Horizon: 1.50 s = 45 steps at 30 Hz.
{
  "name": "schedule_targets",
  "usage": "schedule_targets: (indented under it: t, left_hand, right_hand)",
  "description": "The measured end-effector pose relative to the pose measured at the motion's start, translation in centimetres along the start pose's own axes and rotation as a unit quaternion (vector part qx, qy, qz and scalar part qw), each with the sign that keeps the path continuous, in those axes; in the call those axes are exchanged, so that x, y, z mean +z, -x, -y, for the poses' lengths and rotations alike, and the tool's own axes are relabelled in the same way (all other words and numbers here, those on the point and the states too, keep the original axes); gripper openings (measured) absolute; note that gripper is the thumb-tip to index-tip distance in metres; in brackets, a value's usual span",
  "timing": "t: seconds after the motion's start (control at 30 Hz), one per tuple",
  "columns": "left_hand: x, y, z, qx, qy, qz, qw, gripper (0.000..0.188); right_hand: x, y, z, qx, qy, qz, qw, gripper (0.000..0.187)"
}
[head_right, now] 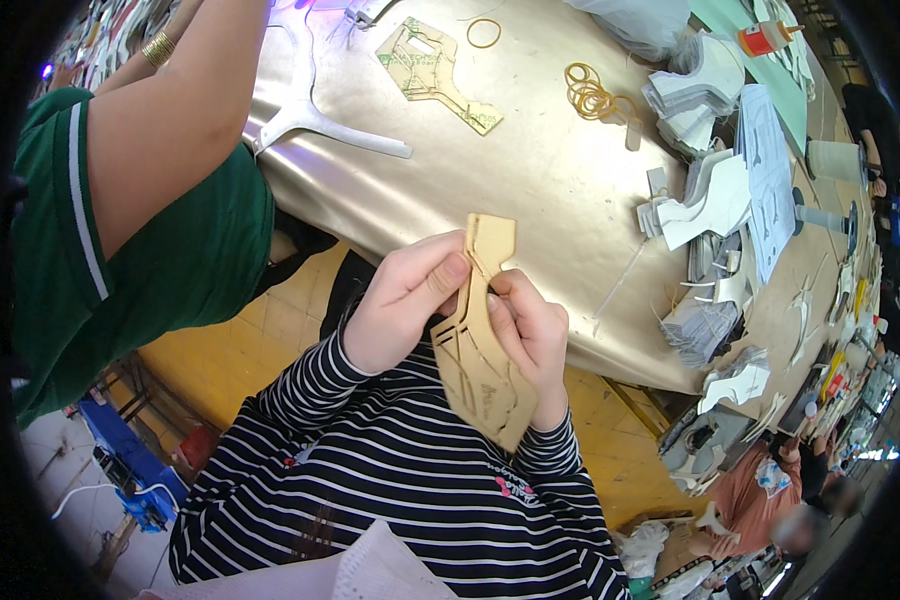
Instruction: The person holds and manipulates small cardboard pieces with printed markings, turning them over and inspecting edges. A coworker nearby handles white fabric pieces on the same table. The person places the cardboard pieces on the table at the end.
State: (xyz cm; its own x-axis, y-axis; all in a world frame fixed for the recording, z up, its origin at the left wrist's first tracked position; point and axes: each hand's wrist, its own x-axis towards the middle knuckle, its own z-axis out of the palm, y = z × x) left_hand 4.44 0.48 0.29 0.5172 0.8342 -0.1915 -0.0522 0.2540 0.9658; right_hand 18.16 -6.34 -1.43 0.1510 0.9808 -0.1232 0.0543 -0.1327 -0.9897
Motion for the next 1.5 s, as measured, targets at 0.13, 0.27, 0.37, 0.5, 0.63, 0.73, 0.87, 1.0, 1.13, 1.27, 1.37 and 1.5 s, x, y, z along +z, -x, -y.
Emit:
schedule_targets:
  t: [0.13,0.27,0.37,0.5,0.63,0.73,0.87,1.0,1.13,1.27,1.37,1.5]
  left_hand:
    - [0.4,0.1,-0.1,-0.052,0.044,-0.030,0.997,0.032]
    - [0.5,0.2,-0.3,-0.066,0.049,-0.034,0.996,0.033]
    - [0.5,0.3,-0.4,-0.029,-0.007,-0.029,0.999,0.032]
    - [0.1,0.3,-0.7,-0.027,-0.046,-0.007,0.999,0.029]
    - [-0.2,0.4,-1.2,-0.019,-0.069,0.033,0.997,0.026]
    - [-0.6,0.5,-1.4,-0.022,-0.074,0.058,0.995,0.022]
    - [-0.6,0.6,-1.3,0.006,-0.083,0.041,0.996,0.021]
    - [0.1,0.7,-1.0,0.015,-0.051,0.009,0.999,0.021]
    - [0.6,1.0,-0.8,0.037,-0.072,-0.004,0.997,0.021]
    - [0.7,0.9,-0.4,0.058,-0.086,-0.004,0.995,0.024]
    - [0.8,1.1,-0.3,0.048,-0.091,0.005,0.995,0.026]
    - [0.8,1.3,-0.7,0.048,-0.099,-0.009,0.994,0.028]
  right_hand:
    - [-0.6,0.0,1.2,-0.023,0.029,0.049,0.998,0.008]
    - [-0.5,-0.1,1.7,-0.018,0.045,0.062,0.997,0.007]
    - [-0.4,-0.3,1.5,-0.026,0.055,0.046,0.997,0.006]
    - [-0.7,-0.1,1.2,-0.032,0.069,0.061,0.995,0.004]
    - [-1.3,0.0,1.6,-0.051,0.083,0.081,0.992,0.005]
    - [-1.3,0.1,1.9,-0.044,0.062,0.089,0.993,0.006]
    - [-0.4,0.8,2.2,-0.042,0.064,0.057,0.995,0.006]
    - [0.5,1.5,2.1,-0.017,0.048,0.003,0.999,0.009]
    - [1.1,2.0,1.9,0.010,0.012,-0.032,0.999,0.011]
    - [1.2,2.3,1.6,0.053,-0.016,-0.057,0.997,0.012]
    - [1.3,2.2,1.4,0.021,0.028,-0.075,0.997,0.013]
    - [0.9,1.6,1.9,0.021,0.053,-0.054,0.997,0.013]
